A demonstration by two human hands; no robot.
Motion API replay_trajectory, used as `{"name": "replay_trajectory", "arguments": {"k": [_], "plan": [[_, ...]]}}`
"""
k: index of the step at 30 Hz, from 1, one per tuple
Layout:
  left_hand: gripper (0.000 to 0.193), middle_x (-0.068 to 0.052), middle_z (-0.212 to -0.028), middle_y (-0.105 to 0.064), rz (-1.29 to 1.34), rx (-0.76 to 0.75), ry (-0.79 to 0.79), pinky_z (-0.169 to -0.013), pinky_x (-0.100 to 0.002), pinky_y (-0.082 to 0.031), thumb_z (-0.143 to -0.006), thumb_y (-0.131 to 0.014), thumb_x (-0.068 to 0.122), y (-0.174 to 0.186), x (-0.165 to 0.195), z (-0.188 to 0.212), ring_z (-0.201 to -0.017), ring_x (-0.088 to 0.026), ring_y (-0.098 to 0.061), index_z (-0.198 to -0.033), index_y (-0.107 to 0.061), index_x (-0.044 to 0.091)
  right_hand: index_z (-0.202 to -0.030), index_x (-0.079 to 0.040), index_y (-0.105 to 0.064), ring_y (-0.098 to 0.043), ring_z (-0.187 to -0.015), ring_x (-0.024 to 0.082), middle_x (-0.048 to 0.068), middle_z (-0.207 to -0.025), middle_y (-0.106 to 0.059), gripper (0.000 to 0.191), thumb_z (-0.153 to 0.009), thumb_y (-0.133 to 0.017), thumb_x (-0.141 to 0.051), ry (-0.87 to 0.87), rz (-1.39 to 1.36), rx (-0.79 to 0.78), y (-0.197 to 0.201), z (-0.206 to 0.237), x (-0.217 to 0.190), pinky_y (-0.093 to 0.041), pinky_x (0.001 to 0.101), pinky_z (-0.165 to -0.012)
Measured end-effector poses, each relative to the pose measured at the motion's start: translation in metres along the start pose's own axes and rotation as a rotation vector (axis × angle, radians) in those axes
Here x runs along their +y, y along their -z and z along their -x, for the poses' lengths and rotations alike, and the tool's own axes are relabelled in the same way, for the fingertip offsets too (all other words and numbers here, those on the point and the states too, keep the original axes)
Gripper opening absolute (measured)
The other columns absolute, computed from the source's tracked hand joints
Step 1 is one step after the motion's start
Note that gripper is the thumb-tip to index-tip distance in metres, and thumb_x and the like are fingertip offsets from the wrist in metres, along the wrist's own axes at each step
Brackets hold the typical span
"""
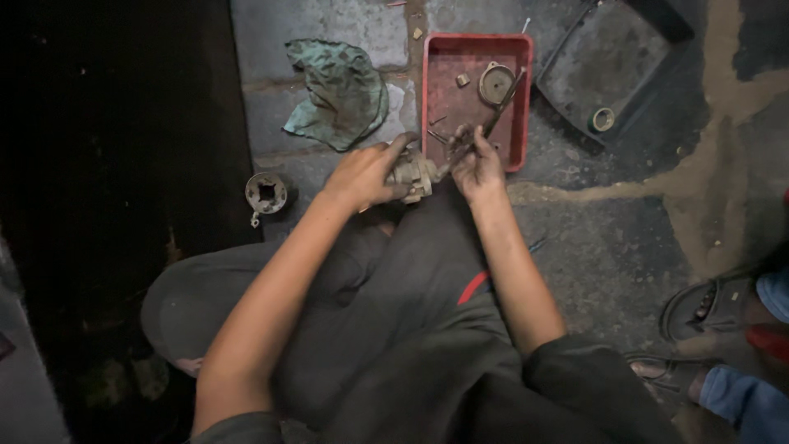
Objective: The person sits on the workshop floor with a metal motorcycle component in their lap. They use a T-handle socket wrench to loosen fittings on the part, reposition it, and work on its openings by hand, at one point reaching toward a tray of parts on the floor.
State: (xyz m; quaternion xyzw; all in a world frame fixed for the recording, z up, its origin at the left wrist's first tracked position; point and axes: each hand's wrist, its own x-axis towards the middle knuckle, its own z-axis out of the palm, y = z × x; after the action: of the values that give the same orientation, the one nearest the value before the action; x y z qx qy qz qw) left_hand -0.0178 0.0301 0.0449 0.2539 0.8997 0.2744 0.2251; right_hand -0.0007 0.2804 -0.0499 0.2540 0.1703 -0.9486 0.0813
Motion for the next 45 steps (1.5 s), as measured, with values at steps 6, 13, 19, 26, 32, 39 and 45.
{"name": "replay_trajectory", "arguments": {"k": [6,13,19,26,32,39,45], "plan": [[0.095,-0.025,-0.118,-0.066,0.022,-0.012,-0.002,-0.090,-0.052,-0.052,-0.073,-0.081,0.043,0.001,0.000,0.000,-0.105,-0.045,-0.065,-0.153,-0.040,0.013,-0.109,-0.009,-0.067,-0.068,-0.121,0.029,0.007,-0.119,-0.072,0.027,-0.091,-0.071,-0.029,0.040,0.115,0.120,-0.004,0.006,-0.019,-0.052,0.0550,-0.108],[0.095,-0.024,-0.119,-0.067,0.014,-0.020,0.019,-0.091,-0.052,-0.051,-0.072,-0.081,0.042,0.002,0.001,0.001,-0.106,-0.045,-0.065,-0.154,-0.041,0.014,-0.110,-0.012,-0.063,-0.064,-0.099,0.023,0.004,-0.101,-0.065,0.026,-0.098,-0.075,-0.032,0.163,0.349,0.117,-0.002,0.007,-0.037,-0.059,0.0484,-0.087],[0.098,-0.023,-0.118,-0.067,-0.002,-0.034,0.028,-0.090,-0.052,-0.052,-0.070,-0.081,0.039,0.002,0.000,-0.001,-0.105,-0.045,-0.065,-0.154,-0.039,0.014,-0.100,-0.006,-0.064,-0.072,-0.080,0.025,0.009,-0.090,-0.070,0.021,-0.094,-0.074,-0.023,0.151,0.388,0.267,0.002,-0.001,-0.029,-0.062,0.0361,-0.071],[0.099,-0.023,-0.114,-0.068,0.018,-0.052,0.034,-0.090,-0.052,-0.052,-0.069,-0.082,0.039,0.002,0.000,0.000,-0.103,-0.046,-0.065,-0.156,-0.038,0.018,-0.100,-0.001,-0.063,-0.073,-0.083,0.026,0.012,-0.088,-0.071,0.018,-0.095,-0.073,-0.015,0.264,0.325,0.222,-0.009,0.002,-0.022,-0.061,0.0338,-0.075],[0.099,-0.024,-0.113,-0.068,0.002,-0.090,0.080,-0.091,-0.053,-0.052,-0.072,-0.082,0.042,0.007,0.004,0.002,-0.102,-0.046,-0.066,-0.157,-0.036,0.019,-0.095,-0.001,-0.066,-0.072,-0.079,0.025,0.014,-0.088,-0.073,0.017,-0.094,-0.074,-0.016,0.260,0.335,0.197,-0.014,0.007,-0.019,-0.061,0.0351,-0.075],[0.096,-0.026,-0.127,-0.065,0.057,-0.068,0.032,-0.091,-0.055,-0.050,-0.070,-0.082,0.035,0.006,-0.001,0.003,-0.108,-0.050,-0.063,-0.155,-0.040,0.020,-0.094,-0.005,-0.065,-0.068,-0.079,0.024,0.011,-0.087,-0.069,0.019,-0.104,-0.073,-0.019,0.348,0.261,0.271,0.070,0.051,-0.110,-0.058,0.0363,-0.077],[0.090,-0.026,-0.131,-0.065,0.102,-0.073,0.019,-0.094,-0.055,-0.049,-0.073,-0.080,0.034,0.019,0.008,0.010,-0.116,-0.050,-0.061,-0.153,-0.042,0.019,-0.084,-0.008,-0.066,-0.057,-0.048,0.018,0.007,-0.069,-0.067,0.032,-0.099,-0.069,-0.036,0.265,0.325,0.721,0.135,0.115,-0.152,-0.043,0.0275,-0.040]]}}
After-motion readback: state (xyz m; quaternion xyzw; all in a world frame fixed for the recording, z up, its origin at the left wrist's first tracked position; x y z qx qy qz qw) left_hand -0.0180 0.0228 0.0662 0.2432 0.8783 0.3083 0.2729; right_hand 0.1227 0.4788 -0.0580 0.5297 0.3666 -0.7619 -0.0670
